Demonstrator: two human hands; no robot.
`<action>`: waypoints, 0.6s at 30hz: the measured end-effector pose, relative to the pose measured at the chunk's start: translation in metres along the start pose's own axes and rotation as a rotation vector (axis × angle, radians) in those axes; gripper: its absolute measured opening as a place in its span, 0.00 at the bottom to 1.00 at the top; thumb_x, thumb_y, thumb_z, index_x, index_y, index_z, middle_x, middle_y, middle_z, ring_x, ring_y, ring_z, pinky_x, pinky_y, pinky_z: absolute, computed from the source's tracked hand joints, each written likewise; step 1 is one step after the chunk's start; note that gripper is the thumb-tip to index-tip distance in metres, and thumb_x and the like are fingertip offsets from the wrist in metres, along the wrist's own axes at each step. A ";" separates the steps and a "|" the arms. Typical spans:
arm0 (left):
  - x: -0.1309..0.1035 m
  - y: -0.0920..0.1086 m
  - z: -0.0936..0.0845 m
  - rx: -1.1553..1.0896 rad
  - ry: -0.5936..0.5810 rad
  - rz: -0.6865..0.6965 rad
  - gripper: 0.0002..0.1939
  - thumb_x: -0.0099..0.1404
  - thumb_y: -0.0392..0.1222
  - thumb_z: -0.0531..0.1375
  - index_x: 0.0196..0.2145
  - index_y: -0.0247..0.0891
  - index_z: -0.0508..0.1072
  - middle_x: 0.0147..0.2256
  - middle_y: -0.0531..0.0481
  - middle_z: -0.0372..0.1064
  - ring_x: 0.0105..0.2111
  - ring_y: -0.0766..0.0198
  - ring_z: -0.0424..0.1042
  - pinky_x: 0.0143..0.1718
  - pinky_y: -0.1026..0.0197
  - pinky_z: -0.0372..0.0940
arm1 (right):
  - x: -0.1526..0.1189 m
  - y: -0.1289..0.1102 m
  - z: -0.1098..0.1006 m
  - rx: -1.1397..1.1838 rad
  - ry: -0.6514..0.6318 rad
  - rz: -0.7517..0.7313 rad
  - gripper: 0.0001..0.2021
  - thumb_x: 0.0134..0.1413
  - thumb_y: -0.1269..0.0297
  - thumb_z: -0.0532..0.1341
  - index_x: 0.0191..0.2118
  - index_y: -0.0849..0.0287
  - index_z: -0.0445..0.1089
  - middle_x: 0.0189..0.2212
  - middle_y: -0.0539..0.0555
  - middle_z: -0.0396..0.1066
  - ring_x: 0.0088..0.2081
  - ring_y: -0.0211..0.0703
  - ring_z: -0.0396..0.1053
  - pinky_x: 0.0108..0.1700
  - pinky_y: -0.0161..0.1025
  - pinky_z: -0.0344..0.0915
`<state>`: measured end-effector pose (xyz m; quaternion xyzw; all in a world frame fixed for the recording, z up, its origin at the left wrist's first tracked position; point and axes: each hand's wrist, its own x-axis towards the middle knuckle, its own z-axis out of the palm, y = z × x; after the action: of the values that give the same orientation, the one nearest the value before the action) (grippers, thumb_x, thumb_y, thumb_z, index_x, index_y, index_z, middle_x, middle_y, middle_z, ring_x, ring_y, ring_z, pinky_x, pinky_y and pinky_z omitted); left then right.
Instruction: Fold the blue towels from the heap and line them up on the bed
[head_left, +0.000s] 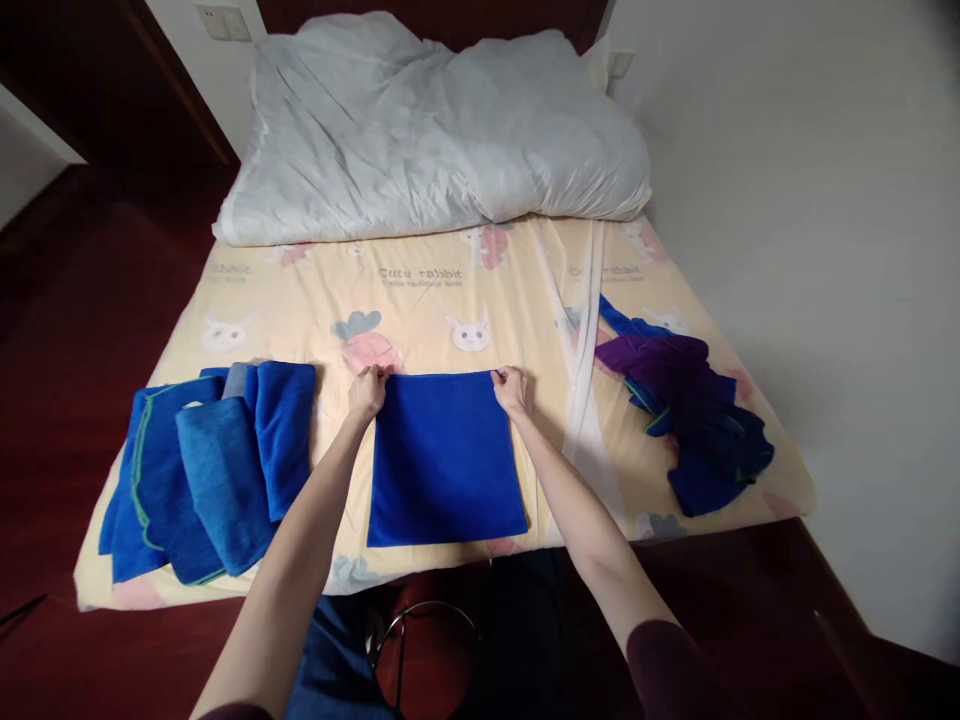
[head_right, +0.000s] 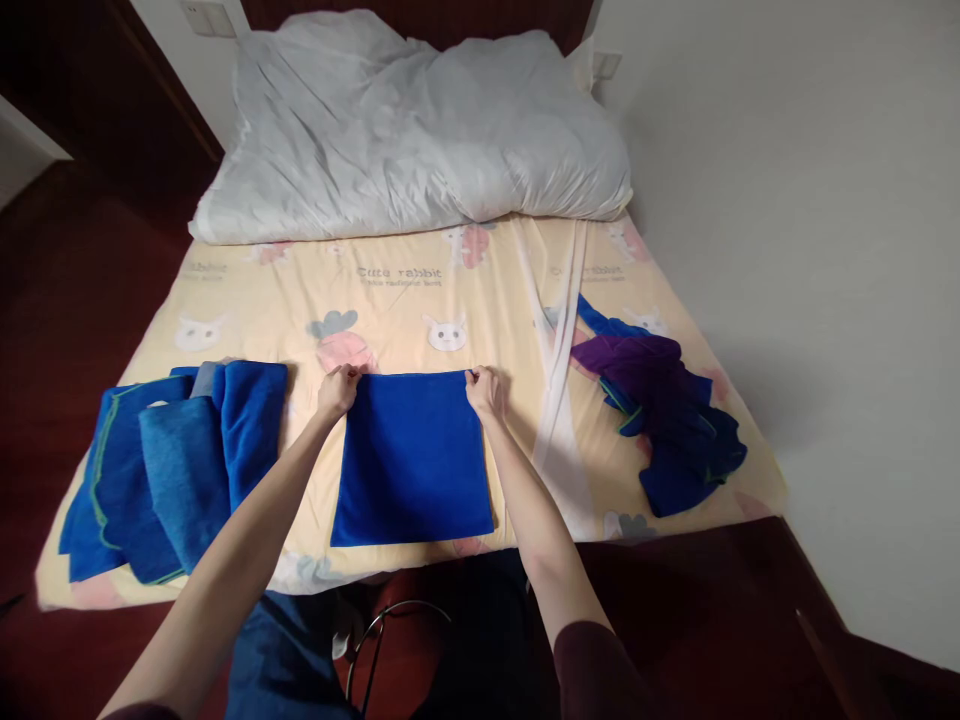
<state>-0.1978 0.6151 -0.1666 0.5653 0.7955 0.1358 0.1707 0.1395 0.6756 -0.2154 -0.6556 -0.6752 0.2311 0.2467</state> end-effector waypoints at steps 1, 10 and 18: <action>0.001 -0.002 0.000 -0.012 -0.022 0.026 0.12 0.69 0.43 0.55 0.45 0.38 0.75 0.47 0.40 0.75 0.43 0.52 0.75 0.41 0.57 0.68 | 0.002 0.000 0.002 0.027 0.016 0.037 0.09 0.61 0.61 0.59 0.38 0.57 0.76 0.35 0.56 0.79 0.35 0.43 0.75 0.39 0.37 0.68; 0.023 -0.009 -0.013 -0.059 -0.125 0.116 0.09 0.64 0.40 0.60 0.38 0.36 0.79 0.39 0.44 0.79 0.41 0.54 0.76 0.45 0.59 0.67 | 0.029 0.000 0.003 0.234 -0.045 0.140 0.07 0.53 0.62 0.63 0.33 0.59 0.78 0.28 0.54 0.79 0.31 0.44 0.76 0.31 0.36 0.69; -0.021 0.041 0.013 0.040 0.169 0.281 0.22 0.74 0.40 0.47 0.60 0.32 0.68 0.60 0.34 0.64 0.62 0.46 0.60 0.63 0.43 0.54 | -0.010 -0.057 0.004 -0.099 0.105 -0.180 0.21 0.67 0.66 0.53 0.62 0.62 0.67 0.61 0.65 0.65 0.64 0.59 0.59 0.66 0.58 0.52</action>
<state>-0.1511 0.6088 -0.1592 0.6610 0.7226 0.1894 0.0712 0.0935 0.6633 -0.1825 -0.6150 -0.7279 0.1396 0.2689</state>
